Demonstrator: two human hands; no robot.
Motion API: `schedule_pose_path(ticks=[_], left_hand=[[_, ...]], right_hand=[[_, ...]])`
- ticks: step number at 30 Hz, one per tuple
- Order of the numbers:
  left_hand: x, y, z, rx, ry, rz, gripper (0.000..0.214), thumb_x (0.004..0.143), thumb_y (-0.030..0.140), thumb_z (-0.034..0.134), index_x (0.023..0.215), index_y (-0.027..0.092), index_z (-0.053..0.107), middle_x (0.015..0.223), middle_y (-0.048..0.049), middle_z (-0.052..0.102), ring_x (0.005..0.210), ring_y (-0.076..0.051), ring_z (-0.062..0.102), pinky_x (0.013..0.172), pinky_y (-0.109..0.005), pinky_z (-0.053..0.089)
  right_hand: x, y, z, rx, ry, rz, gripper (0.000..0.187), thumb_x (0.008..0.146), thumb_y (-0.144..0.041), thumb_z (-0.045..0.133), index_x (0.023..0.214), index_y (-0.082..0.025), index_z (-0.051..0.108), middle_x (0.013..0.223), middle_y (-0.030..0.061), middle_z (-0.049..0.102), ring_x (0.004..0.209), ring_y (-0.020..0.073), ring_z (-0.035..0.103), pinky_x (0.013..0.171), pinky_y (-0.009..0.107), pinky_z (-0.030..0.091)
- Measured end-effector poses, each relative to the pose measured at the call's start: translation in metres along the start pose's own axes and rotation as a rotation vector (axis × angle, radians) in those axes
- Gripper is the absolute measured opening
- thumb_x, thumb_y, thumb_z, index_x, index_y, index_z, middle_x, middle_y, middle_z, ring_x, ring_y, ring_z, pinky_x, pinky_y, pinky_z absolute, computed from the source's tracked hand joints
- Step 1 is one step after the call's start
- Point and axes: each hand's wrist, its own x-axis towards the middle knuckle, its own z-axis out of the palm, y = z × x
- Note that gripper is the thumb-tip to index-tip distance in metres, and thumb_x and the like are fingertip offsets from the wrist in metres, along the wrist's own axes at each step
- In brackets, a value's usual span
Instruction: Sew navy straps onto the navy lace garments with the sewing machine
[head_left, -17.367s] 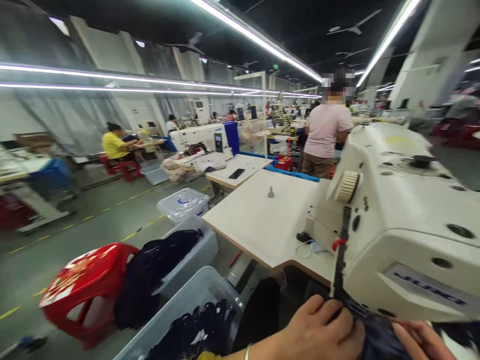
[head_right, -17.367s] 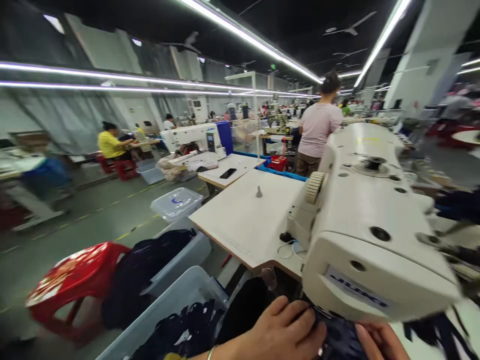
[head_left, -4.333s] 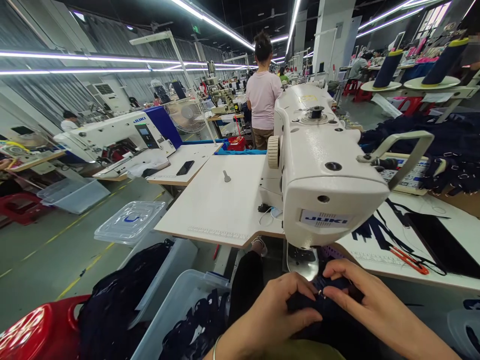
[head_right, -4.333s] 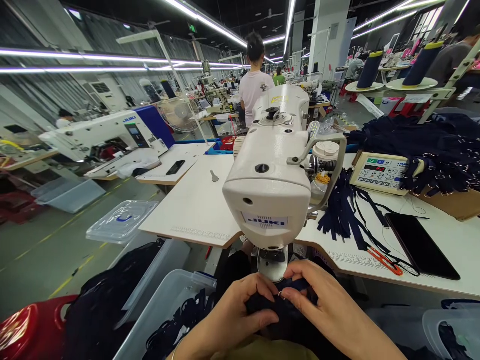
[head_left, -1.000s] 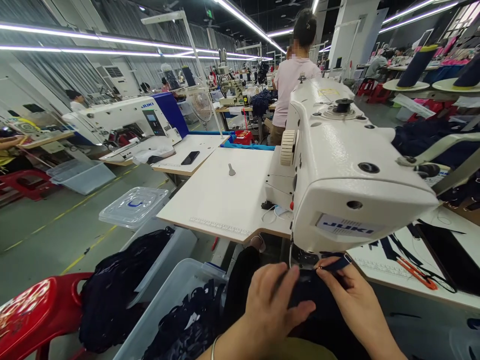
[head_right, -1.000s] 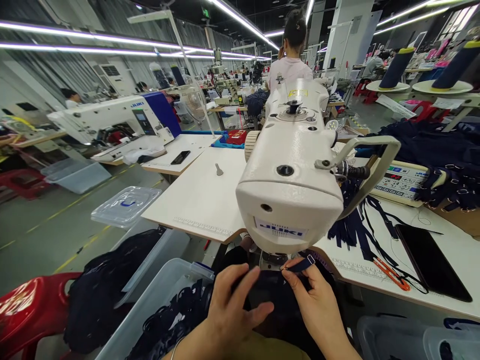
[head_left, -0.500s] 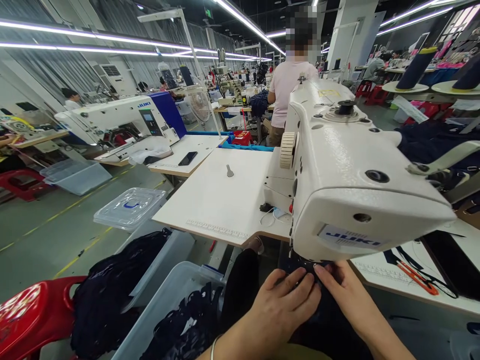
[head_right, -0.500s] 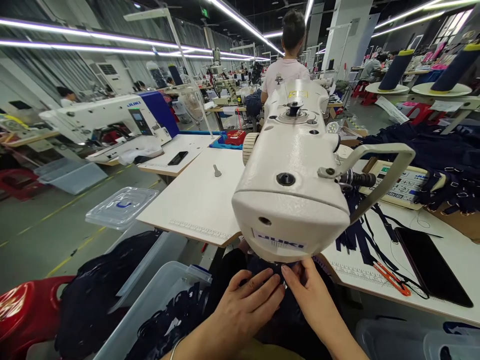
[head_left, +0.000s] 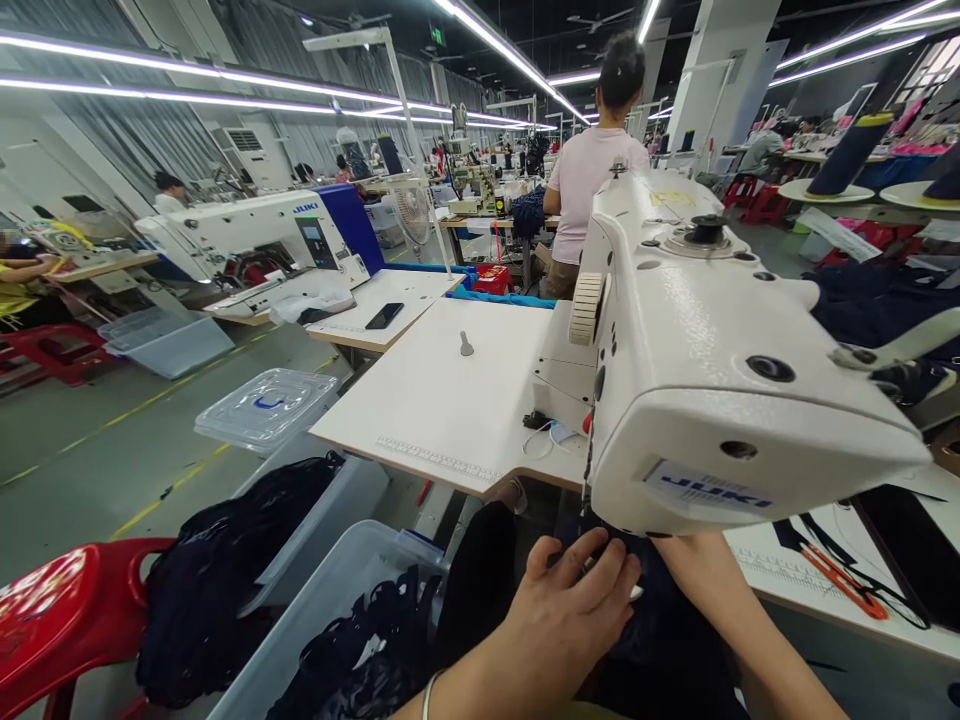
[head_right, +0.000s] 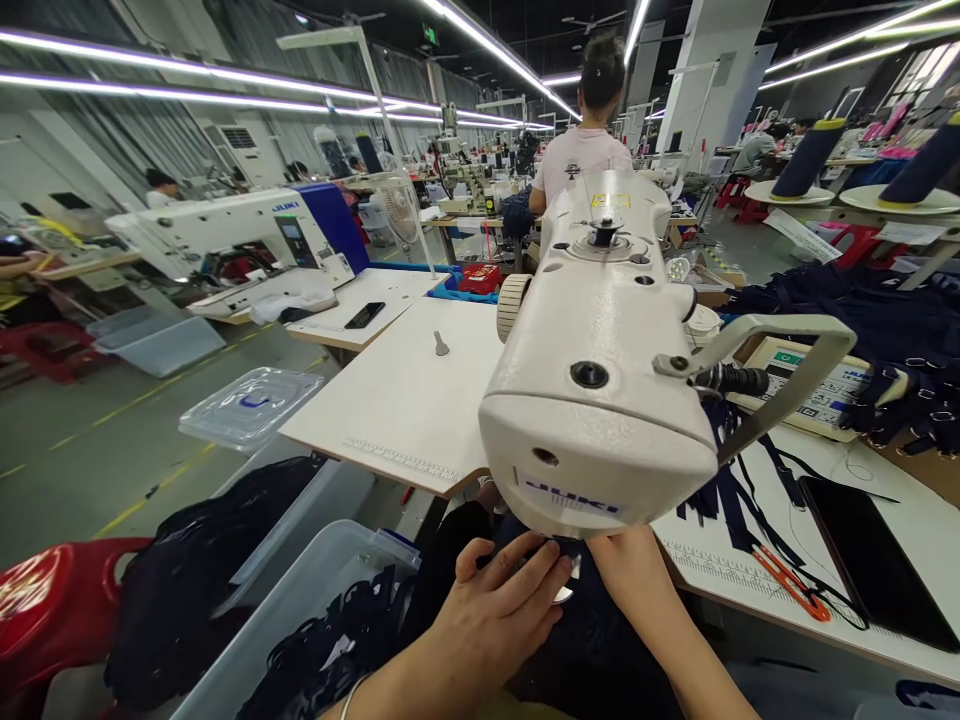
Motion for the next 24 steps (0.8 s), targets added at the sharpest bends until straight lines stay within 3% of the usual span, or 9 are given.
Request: schedule_pose_path(ticks=[4,8,24], left_hand=[[0.002,-0.001,-0.003,0.018,-0.026,-0.018,0.032,0.096,0.033,0.055,0.126,0.024,0.06,0.119,-0.0008,0.065,0.122,-0.017,0.053,0.101,-0.033,0.027],[0.006,-0.002,-0.007,0.023,-0.027,-0.027,0.033,0.097,0.035,0.052,0.127,0.021,0.06,0.115,-0.0026,0.066,0.12,-0.018,0.054,0.101,-0.033,0.026],[0.009,-0.001,-0.01,0.013,-0.071,-0.056,0.041,0.095,0.039,0.054,0.13,0.019,0.057,0.121,-0.003,0.062,0.123,-0.02,0.05,0.098,-0.035,0.03]], right_hand=[[0.008,0.009,0.007,-0.019,0.073,-0.089,0.024,0.081,-0.04,0.055,0.083,-0.024,0.072,0.087,0.0088,0.076,0.105,0.0334,0.064,0.093,0.048,0.05],[0.016,0.014,0.01,-0.018,0.102,-0.09,0.024,0.077,-0.048,0.06,0.068,-0.028,0.068,0.073,0.0103,0.074,0.097,0.0378,0.066,0.091,0.056,0.049],[0.019,0.012,0.01,0.016,0.112,-0.104,0.024,0.076,-0.049,0.062,0.065,-0.028,0.067,0.069,0.0108,0.072,0.098,0.0391,0.065,0.089,0.058,0.051]])
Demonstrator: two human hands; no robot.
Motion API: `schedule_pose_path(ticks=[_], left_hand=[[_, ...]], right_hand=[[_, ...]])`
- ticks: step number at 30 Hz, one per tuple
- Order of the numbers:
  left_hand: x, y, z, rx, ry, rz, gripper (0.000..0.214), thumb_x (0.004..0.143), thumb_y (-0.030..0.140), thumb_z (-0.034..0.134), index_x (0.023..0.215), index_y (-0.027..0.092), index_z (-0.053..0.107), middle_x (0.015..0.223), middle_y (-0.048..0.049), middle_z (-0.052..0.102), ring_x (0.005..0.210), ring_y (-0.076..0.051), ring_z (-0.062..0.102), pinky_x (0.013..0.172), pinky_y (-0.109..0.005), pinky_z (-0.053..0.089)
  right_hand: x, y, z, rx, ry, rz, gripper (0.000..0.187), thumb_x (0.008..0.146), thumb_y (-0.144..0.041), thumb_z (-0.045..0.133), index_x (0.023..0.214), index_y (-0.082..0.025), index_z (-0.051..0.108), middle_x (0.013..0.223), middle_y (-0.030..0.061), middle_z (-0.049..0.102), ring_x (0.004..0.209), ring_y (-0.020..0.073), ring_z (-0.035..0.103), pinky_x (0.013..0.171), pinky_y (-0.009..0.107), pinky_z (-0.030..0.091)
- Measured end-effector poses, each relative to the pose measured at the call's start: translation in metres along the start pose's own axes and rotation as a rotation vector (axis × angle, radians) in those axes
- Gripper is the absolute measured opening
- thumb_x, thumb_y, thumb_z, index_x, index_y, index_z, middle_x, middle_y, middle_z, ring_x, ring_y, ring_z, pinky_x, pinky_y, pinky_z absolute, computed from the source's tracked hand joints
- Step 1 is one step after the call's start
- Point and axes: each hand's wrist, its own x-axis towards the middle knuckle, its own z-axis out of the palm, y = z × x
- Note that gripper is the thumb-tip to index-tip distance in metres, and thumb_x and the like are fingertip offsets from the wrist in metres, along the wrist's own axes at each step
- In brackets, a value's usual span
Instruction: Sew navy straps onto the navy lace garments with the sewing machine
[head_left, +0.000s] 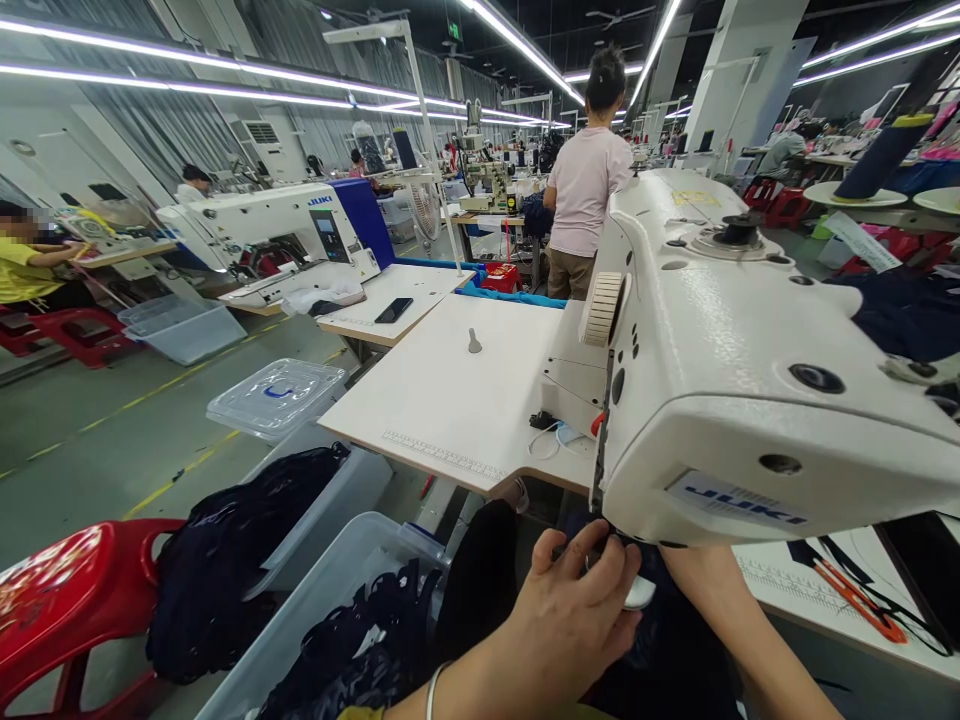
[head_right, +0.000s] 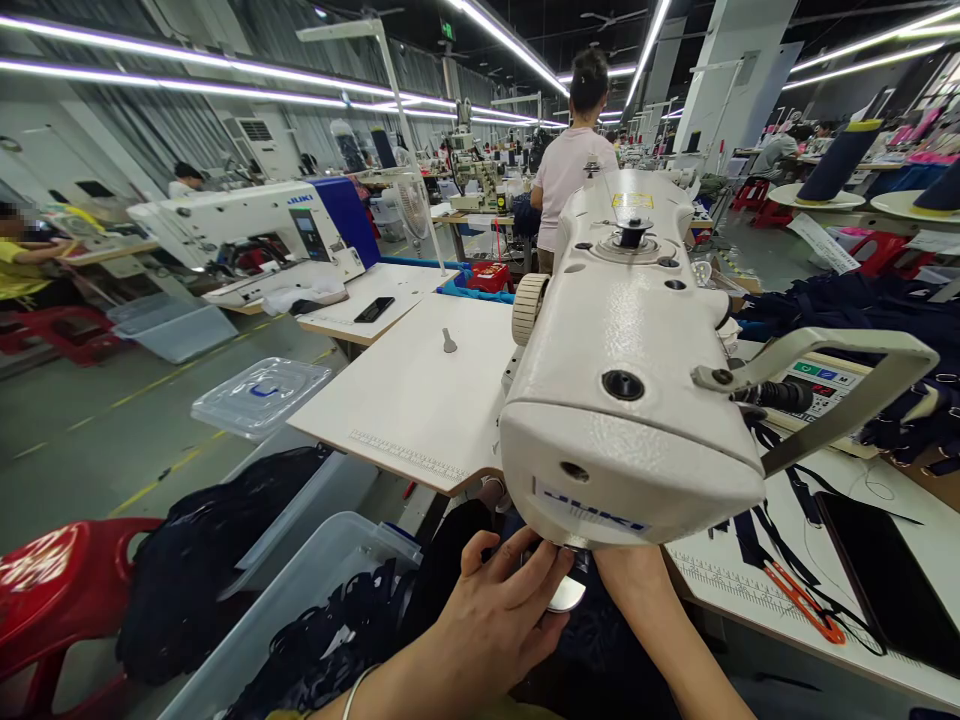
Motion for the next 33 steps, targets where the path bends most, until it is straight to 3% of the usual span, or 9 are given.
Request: schedule_pose_path(ticks=[8,15,20,23,25,28,31,33], left_hand=[[-0.001,0.001,0.004,0.022,0.031,0.002,0.038,0.094,0.038,0.054,0.128,0.021,0.06,0.12,-0.0039,0.063,0.12,-0.021,0.053,0.098,-0.034,0.03],[-0.004,0.0,0.005,0.015,0.04,0.018,0.039,0.096,0.037,0.052,0.13,0.018,0.057,0.124,-0.0033,0.063,0.125,-0.02,0.049,0.099,-0.035,0.029],[0.001,-0.003,0.01,0.01,0.206,-0.01,0.032,0.095,0.039,0.052,0.117,0.019,0.065,0.111,-0.0008,0.069,0.109,-0.018,0.059,0.094,-0.034,0.03],[0.004,-0.007,0.015,-0.005,0.3,-0.005,0.032,0.097,0.041,0.049,0.11,0.019,0.068,0.101,0.0001,0.072,0.098,-0.017,0.064,0.089,-0.034,0.032],[0.005,-0.01,0.02,-0.014,0.325,-0.01,0.032,0.097,0.041,0.049,0.109,0.02,0.069,0.097,0.0,0.072,0.095,-0.018,0.065,0.088,-0.033,0.033],[0.004,-0.012,0.026,-0.022,0.344,0.015,0.031,0.098,0.04,0.047,0.11,0.021,0.069,0.098,-0.0007,0.073,0.094,-0.017,0.065,0.09,-0.033,0.033],[0.004,-0.011,0.029,-0.037,0.346,0.006,0.032,0.1,0.04,0.044,0.11,0.022,0.069,0.098,-0.0004,0.073,0.094,-0.017,0.065,0.094,-0.031,0.031],[0.003,-0.008,0.028,-0.052,0.324,-0.021,0.033,0.101,0.041,0.042,0.111,0.024,0.068,0.098,0.0004,0.073,0.095,-0.016,0.065,0.097,-0.03,0.03]], right_hand=[[-0.005,-0.001,0.004,0.012,0.014,0.01,0.029,0.081,-0.052,0.056,0.068,-0.029,0.069,0.068,0.0096,0.072,0.099,0.038,0.065,0.088,0.057,0.052],[-0.009,0.0,0.006,0.058,-0.054,0.026,0.025,0.08,-0.046,0.057,0.065,-0.029,0.068,0.07,0.0073,0.074,0.098,0.0359,0.066,0.089,0.052,0.051],[-0.013,-0.001,0.006,0.06,-0.034,0.04,0.022,0.079,-0.039,0.054,0.065,-0.028,0.067,0.072,0.0051,0.073,0.095,0.0326,0.066,0.089,0.047,0.051],[-0.023,0.004,0.005,0.118,0.058,0.209,0.023,0.084,-0.041,0.052,0.079,-0.024,0.066,0.082,0.0058,0.071,0.096,0.0287,0.064,0.086,0.041,0.051],[-0.035,0.015,0.007,0.189,0.092,0.347,0.029,0.086,-0.048,0.052,0.085,-0.022,0.063,0.083,0.0049,0.069,0.088,0.0255,0.063,0.081,0.037,0.051],[-0.058,0.045,0.02,0.237,0.081,0.428,0.042,0.082,-0.063,0.052,0.081,-0.021,0.06,0.077,0.0024,0.065,0.076,0.0223,0.062,0.074,0.033,0.051],[-0.077,0.084,0.041,0.255,0.066,0.552,0.054,0.07,-0.076,0.055,0.069,-0.022,0.056,0.069,0.0023,0.063,0.075,0.0252,0.063,0.072,0.035,0.051],[-0.084,0.104,0.054,0.254,0.041,0.659,0.05,0.074,-0.07,0.059,0.073,-0.02,0.06,0.076,0.0045,0.067,0.083,0.0274,0.066,0.078,0.038,0.051]])
